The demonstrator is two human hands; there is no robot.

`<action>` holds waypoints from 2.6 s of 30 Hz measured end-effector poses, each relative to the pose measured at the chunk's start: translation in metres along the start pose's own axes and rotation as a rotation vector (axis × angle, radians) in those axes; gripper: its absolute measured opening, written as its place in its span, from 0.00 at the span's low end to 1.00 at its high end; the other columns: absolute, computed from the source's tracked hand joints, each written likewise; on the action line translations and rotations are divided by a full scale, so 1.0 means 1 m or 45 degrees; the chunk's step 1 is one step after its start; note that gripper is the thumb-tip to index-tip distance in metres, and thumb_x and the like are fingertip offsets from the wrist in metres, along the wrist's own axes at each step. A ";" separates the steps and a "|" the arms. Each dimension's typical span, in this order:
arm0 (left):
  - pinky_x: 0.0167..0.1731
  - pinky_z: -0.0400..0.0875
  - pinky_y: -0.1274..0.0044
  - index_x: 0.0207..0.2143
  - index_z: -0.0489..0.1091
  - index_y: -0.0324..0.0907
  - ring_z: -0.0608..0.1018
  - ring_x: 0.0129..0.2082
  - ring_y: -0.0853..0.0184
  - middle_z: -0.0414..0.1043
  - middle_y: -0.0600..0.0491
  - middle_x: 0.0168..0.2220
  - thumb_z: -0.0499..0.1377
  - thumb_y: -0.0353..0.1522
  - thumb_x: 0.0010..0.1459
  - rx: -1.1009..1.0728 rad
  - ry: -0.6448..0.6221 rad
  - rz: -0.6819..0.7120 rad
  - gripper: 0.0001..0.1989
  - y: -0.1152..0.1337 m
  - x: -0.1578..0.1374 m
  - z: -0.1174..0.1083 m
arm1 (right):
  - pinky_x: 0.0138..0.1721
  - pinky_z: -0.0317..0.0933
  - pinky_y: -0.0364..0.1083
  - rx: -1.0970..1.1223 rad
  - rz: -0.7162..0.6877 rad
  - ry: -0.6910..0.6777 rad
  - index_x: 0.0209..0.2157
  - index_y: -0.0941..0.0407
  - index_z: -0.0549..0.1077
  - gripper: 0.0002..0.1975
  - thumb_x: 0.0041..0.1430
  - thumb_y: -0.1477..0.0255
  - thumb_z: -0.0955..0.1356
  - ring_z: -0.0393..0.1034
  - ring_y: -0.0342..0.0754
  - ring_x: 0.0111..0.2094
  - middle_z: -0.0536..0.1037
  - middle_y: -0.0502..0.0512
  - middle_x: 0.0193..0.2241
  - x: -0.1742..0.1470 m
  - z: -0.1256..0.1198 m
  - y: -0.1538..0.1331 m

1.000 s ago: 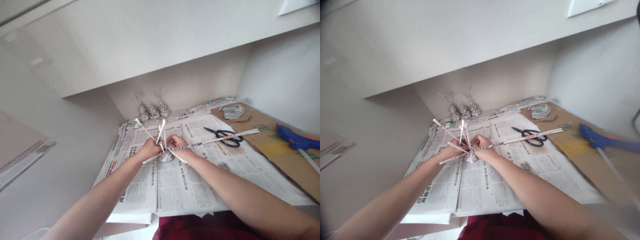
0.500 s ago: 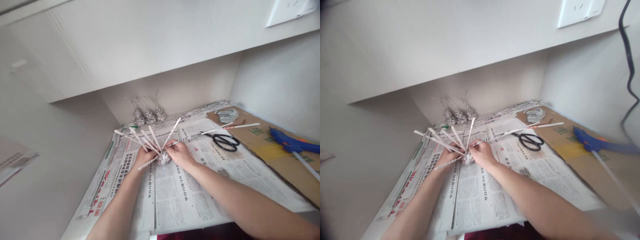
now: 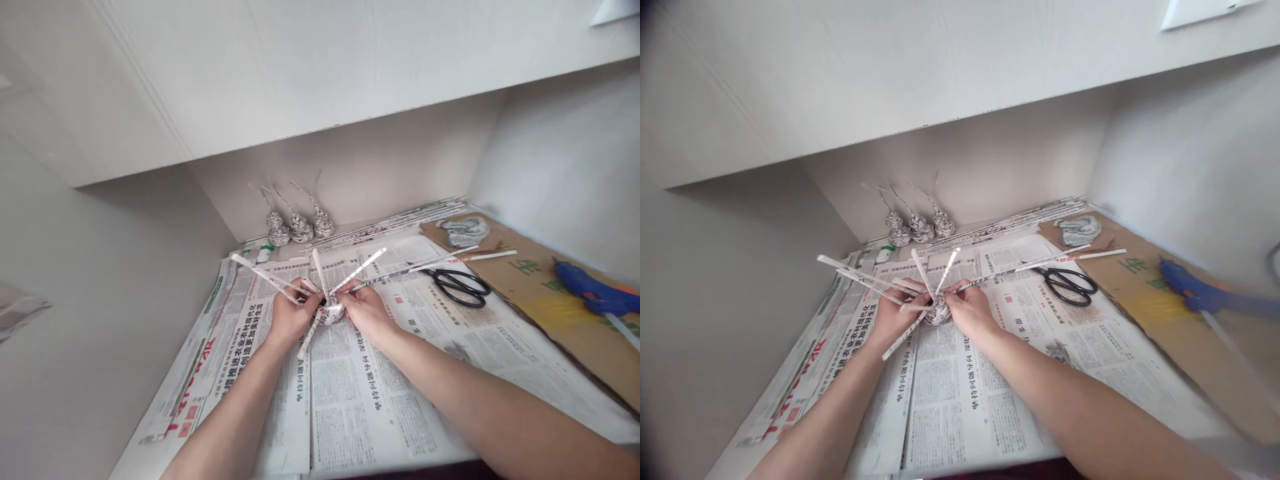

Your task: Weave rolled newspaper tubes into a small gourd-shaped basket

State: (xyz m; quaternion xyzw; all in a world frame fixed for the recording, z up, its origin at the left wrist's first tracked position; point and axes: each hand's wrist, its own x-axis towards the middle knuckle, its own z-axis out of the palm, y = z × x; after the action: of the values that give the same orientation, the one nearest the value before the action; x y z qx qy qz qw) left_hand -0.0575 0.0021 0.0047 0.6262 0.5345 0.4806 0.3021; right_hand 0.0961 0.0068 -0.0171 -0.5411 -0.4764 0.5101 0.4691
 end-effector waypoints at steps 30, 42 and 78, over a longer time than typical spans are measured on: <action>0.22 0.67 0.81 0.36 0.74 0.38 0.72 0.21 0.72 0.73 0.54 0.25 0.65 0.34 0.45 -0.179 -0.091 -0.120 0.15 0.001 -0.002 0.006 | 0.32 0.64 0.44 -0.029 -0.231 -0.148 0.30 0.56 0.75 0.07 0.50 0.69 0.68 0.73 0.47 0.29 0.79 0.51 0.28 0.010 -0.011 -0.004; 0.24 0.66 0.80 0.29 0.76 0.39 0.74 0.22 0.68 0.76 0.53 0.23 0.61 0.33 0.48 0.022 -0.100 -0.096 0.07 0.003 -0.003 0.003 | 0.32 0.65 0.44 0.008 -0.256 -0.124 0.28 0.57 0.75 0.09 0.51 0.68 0.66 0.74 0.48 0.29 0.79 0.53 0.26 0.007 -0.005 -0.001; 0.26 0.66 0.80 0.31 0.73 0.40 0.76 0.25 0.68 0.76 0.53 0.27 0.59 0.32 0.50 0.062 -0.067 -0.029 0.06 0.004 -0.007 0.008 | 0.30 0.62 0.44 -0.399 -0.501 -0.084 0.31 0.56 0.75 0.09 0.55 0.65 0.66 0.71 0.47 0.28 0.77 0.53 0.27 -0.005 -0.011 -0.013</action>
State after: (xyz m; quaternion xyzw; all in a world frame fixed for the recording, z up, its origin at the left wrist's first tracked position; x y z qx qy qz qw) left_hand -0.0485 -0.0048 0.0034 0.6396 0.5451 0.4474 0.3061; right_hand 0.1068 0.0025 -0.0030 -0.4872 -0.6609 0.3461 0.4541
